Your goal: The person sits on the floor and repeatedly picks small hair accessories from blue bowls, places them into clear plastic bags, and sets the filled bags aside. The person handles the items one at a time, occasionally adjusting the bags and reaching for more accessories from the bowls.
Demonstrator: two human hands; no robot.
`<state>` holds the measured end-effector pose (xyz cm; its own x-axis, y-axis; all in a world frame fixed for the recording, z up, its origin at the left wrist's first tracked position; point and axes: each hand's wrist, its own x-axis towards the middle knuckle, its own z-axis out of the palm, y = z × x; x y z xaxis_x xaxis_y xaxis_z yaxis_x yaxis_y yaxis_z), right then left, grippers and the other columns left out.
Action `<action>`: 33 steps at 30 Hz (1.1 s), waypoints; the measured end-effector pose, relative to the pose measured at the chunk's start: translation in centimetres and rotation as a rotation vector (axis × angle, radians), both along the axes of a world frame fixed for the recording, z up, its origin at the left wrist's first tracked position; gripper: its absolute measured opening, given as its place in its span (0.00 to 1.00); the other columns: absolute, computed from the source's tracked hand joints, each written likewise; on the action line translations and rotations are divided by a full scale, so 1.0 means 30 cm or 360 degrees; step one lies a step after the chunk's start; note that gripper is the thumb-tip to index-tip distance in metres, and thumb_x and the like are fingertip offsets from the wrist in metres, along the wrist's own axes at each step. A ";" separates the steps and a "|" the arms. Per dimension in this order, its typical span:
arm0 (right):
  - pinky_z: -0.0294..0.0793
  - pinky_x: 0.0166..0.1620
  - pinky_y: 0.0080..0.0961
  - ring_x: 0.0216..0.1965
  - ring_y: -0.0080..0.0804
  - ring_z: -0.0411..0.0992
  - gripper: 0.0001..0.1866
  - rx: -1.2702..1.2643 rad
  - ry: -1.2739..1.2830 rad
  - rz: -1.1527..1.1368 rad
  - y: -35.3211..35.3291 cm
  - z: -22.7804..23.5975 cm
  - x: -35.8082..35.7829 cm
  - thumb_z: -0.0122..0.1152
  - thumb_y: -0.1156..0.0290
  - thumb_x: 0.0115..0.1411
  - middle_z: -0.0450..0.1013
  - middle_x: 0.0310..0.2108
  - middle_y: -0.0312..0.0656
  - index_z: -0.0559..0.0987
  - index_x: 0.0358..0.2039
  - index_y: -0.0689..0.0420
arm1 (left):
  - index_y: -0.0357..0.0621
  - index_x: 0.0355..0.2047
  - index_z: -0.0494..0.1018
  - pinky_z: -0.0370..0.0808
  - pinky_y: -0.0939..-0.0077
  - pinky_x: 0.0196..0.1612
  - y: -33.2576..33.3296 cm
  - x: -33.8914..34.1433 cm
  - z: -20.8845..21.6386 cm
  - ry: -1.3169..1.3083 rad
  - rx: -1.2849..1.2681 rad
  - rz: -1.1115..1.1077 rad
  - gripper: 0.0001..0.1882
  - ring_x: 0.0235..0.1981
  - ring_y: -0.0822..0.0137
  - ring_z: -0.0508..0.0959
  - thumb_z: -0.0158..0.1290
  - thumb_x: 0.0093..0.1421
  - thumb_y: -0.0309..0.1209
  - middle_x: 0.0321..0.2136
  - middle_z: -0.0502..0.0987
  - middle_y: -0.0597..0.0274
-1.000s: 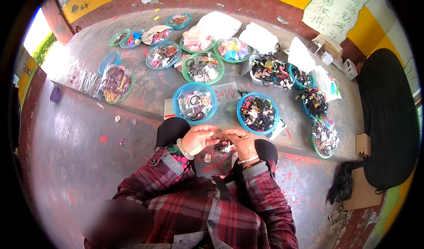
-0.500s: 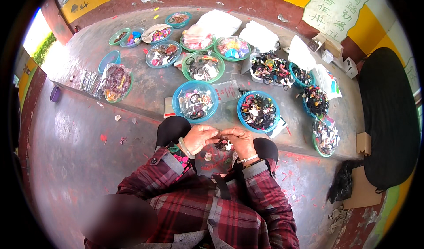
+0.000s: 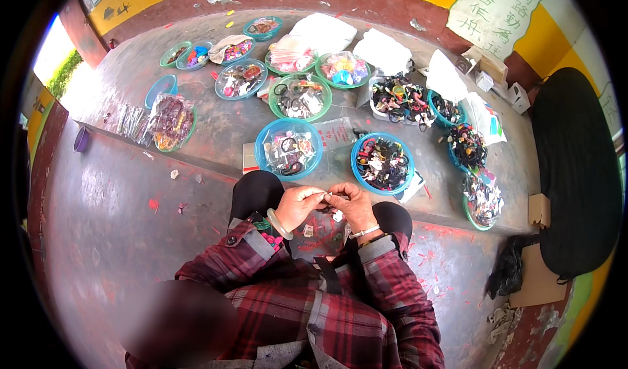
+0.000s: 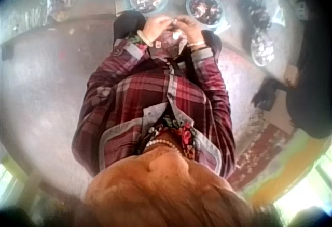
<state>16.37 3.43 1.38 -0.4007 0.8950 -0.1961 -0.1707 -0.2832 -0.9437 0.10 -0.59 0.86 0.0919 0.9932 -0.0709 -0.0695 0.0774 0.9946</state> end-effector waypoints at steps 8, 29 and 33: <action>0.67 0.27 0.13 0.23 0.18 0.69 0.02 -0.0007 -0.0089 -0.0035 -0.003 0.003 0.003 0.60 0.78 0.51 0.73 0.23 0.36 0.76 0.26 0.63 | 0.28 0.35 0.70 0.76 0.79 0.35 0.013 -0.004 -0.051 -0.0251 0.0076 -0.0041 0.12 0.32 0.70 0.77 0.45 0.61 0.29 0.30 0.76 0.57; 0.66 0.28 0.13 0.25 0.17 0.67 0.04 0.0282 -0.0173 0.0001 -0.028 0.027 -0.001 0.56 0.77 0.55 0.73 0.23 0.35 0.77 0.27 0.65 | 0.33 0.32 0.74 0.73 0.83 0.32 0.017 -0.033 -0.044 -0.0152 -0.0067 -0.0126 0.09 0.28 0.77 0.75 0.52 0.56 0.29 0.27 0.76 0.63; 0.67 0.28 0.13 0.23 0.16 0.66 0.04 0.0387 -0.0266 -0.0070 -0.028 0.016 0.005 0.56 0.77 0.55 0.72 0.23 0.33 0.77 0.28 0.63 | 0.33 0.31 0.74 0.74 0.82 0.31 0.014 -0.033 -0.029 -0.0151 -0.0040 -0.0096 0.10 0.27 0.75 0.75 0.52 0.56 0.29 0.27 0.76 0.63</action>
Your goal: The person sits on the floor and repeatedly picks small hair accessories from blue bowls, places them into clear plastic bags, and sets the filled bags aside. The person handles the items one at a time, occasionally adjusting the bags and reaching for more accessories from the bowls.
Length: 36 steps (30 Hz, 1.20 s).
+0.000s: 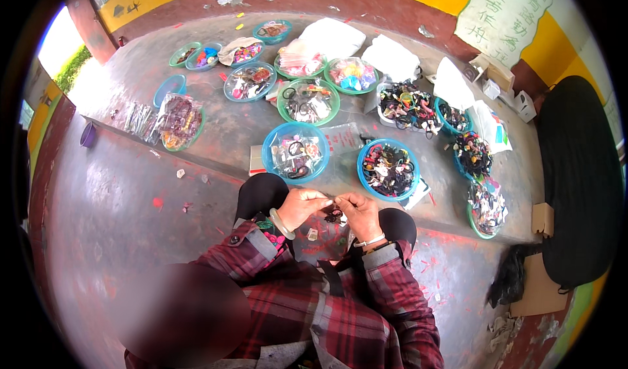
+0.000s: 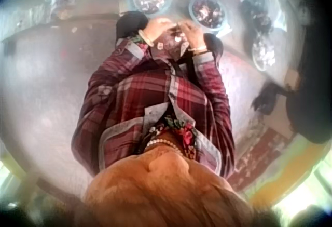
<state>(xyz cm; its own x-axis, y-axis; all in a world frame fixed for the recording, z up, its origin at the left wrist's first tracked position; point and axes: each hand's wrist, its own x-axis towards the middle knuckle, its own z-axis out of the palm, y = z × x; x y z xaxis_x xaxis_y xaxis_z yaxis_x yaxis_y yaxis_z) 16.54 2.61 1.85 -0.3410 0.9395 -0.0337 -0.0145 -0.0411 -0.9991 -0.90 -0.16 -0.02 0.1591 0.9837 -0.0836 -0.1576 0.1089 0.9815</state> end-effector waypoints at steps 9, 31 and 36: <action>0.67 0.30 0.13 0.25 0.18 0.68 0.05 -0.0189 0.0105 -0.0141 -0.008 0.063 0.007 0.56 0.75 0.55 0.73 0.23 0.34 0.77 0.28 0.64 | 0.34 0.33 0.74 0.75 0.82 0.29 -0.016 -0.020 0.063 -0.0157 -0.0204 0.0086 0.10 0.26 0.74 0.76 0.51 0.57 0.30 0.26 0.76 0.62; 0.65 0.29 0.17 0.25 0.21 0.68 0.13 -0.0136 0.0097 -0.0164 0.025 0.043 -0.016 0.54 0.66 0.58 0.73 0.24 0.39 0.77 0.31 0.64 | 0.31 0.32 0.73 0.74 0.77 0.26 0.404 -0.316 -0.066 0.1013 0.0207 0.0383 0.09 0.24 0.69 0.76 0.50 0.53 0.26 0.24 0.76 0.55; 0.64 0.28 0.15 0.24 0.19 0.68 0.12 -0.0242 0.0049 -0.0145 0.036 0.027 -0.026 0.53 0.66 0.58 0.73 0.23 0.37 0.77 0.31 0.63 | 0.37 0.30 0.74 0.72 0.69 0.29 0.515 -0.343 -0.174 0.1546 0.0149 0.0258 0.10 0.25 0.59 0.77 0.51 0.50 0.30 0.24 0.76 0.51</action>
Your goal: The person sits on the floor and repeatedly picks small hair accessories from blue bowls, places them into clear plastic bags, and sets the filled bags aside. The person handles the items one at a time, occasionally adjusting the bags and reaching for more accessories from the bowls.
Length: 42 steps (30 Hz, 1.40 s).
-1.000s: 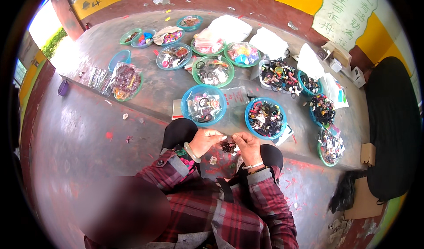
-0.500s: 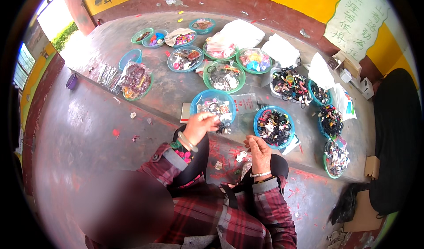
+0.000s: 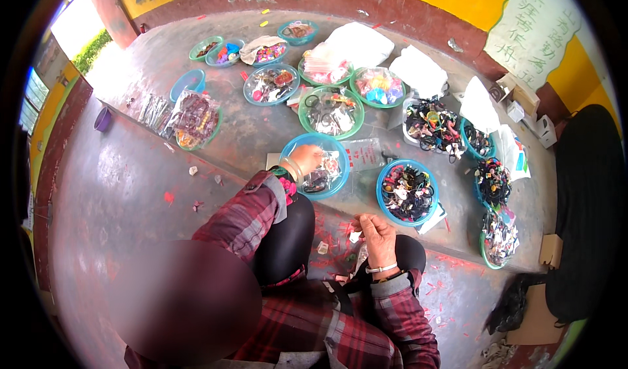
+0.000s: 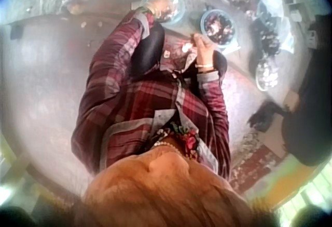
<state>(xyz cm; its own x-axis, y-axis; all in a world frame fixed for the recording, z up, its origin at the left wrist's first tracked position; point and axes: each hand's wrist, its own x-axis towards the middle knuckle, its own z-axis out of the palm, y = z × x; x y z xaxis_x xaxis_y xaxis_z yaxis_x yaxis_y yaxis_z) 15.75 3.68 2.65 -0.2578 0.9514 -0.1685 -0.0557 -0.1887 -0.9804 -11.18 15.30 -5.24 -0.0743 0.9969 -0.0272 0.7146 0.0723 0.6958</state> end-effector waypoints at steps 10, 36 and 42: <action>0.64 0.28 0.15 0.24 0.18 0.68 0.11 0.0007 -0.0073 0.0138 0.008 -0.023 -0.018 0.53 0.68 0.58 0.73 0.23 0.36 0.77 0.30 0.63 | 0.43 0.28 0.77 0.71 0.60 0.36 -0.195 -0.330 -0.198 -0.0103 0.0027 0.1169 0.13 0.34 0.48 0.75 0.49 0.49 0.37 0.28 0.75 0.47; 0.65 0.27 0.14 0.22 0.20 0.70 0.12 -0.0217 -0.0201 0.0247 0.016 -0.061 -0.075 0.53 0.67 0.58 0.74 0.22 0.39 0.77 0.30 0.64 | 0.38 0.26 0.72 0.66 0.74 0.22 -0.237 -0.380 -0.639 -0.2136 -0.0198 0.2043 0.05 0.20 0.68 0.70 0.55 0.50 0.26 0.20 0.71 0.61; 0.65 0.27 0.14 0.22 0.20 0.69 0.11 -0.0204 -0.0255 0.0249 0.014 -0.064 -0.069 0.53 0.68 0.58 0.74 0.23 0.38 0.77 0.29 0.64 | 0.37 0.24 0.72 0.69 0.75 0.22 -0.282 -0.437 -0.643 -0.0473 -0.0428 0.0894 0.03 0.21 0.68 0.72 0.52 0.49 0.24 0.21 0.73 0.61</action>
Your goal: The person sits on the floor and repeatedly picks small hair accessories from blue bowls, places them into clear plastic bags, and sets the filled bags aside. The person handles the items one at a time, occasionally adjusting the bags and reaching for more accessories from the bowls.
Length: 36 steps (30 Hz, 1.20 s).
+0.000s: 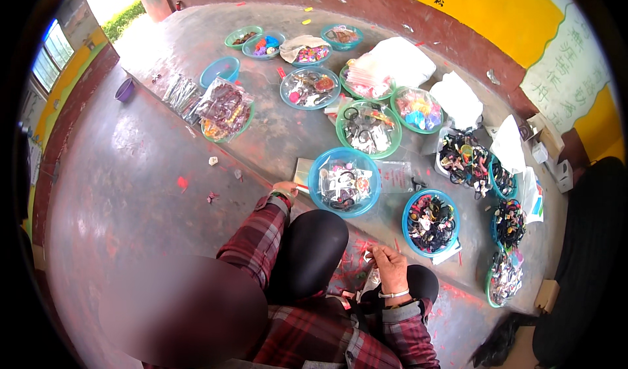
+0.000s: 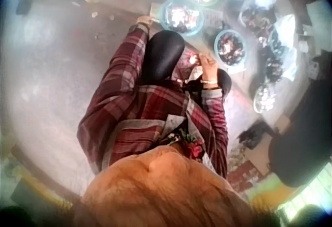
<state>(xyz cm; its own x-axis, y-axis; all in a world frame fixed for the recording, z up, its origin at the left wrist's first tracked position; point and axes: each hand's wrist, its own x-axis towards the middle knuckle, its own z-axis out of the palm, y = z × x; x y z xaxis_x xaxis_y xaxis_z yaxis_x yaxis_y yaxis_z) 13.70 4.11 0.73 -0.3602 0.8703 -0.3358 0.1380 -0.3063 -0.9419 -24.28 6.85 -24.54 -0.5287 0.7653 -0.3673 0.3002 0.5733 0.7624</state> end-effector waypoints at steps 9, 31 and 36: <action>0.65 0.26 0.14 0.21 0.18 0.68 0.11 0.0032 0.0004 0.0025 -0.010 -0.002 0.006 0.51 0.69 0.58 0.74 0.22 0.37 0.78 0.29 0.63 | 0.29 0.33 0.67 0.77 0.75 0.27 -0.150 0.014 0.169 -0.1443 0.0603 0.1389 0.08 0.27 0.63 0.76 0.48 0.51 0.19 0.28 0.74 0.52; 0.68 0.44 0.26 0.42 0.27 0.69 0.21 -0.0052 0.1186 -0.0242 -0.013 0.094 0.067 0.53 0.66 0.56 0.70 0.42 0.38 0.67 0.49 0.62 | 0.36 0.42 0.68 0.73 0.77 0.42 -0.293 0.712 0.918 -0.2046 0.0588 -0.0633 0.12 0.37 0.69 0.75 0.49 0.57 0.23 0.38 0.73 0.62; 0.69 0.37 0.17 0.32 0.20 0.71 0.12 -0.0072 0.0969 -0.0365 -0.010 0.065 0.125 0.54 0.77 0.55 0.73 0.33 0.34 0.74 0.41 0.61 | 0.34 0.42 0.67 0.70 0.84 0.38 -0.256 0.793 0.837 -0.0807 0.0655 -0.0914 0.17 0.35 0.78 0.71 0.54 0.55 0.32 0.35 0.73 0.63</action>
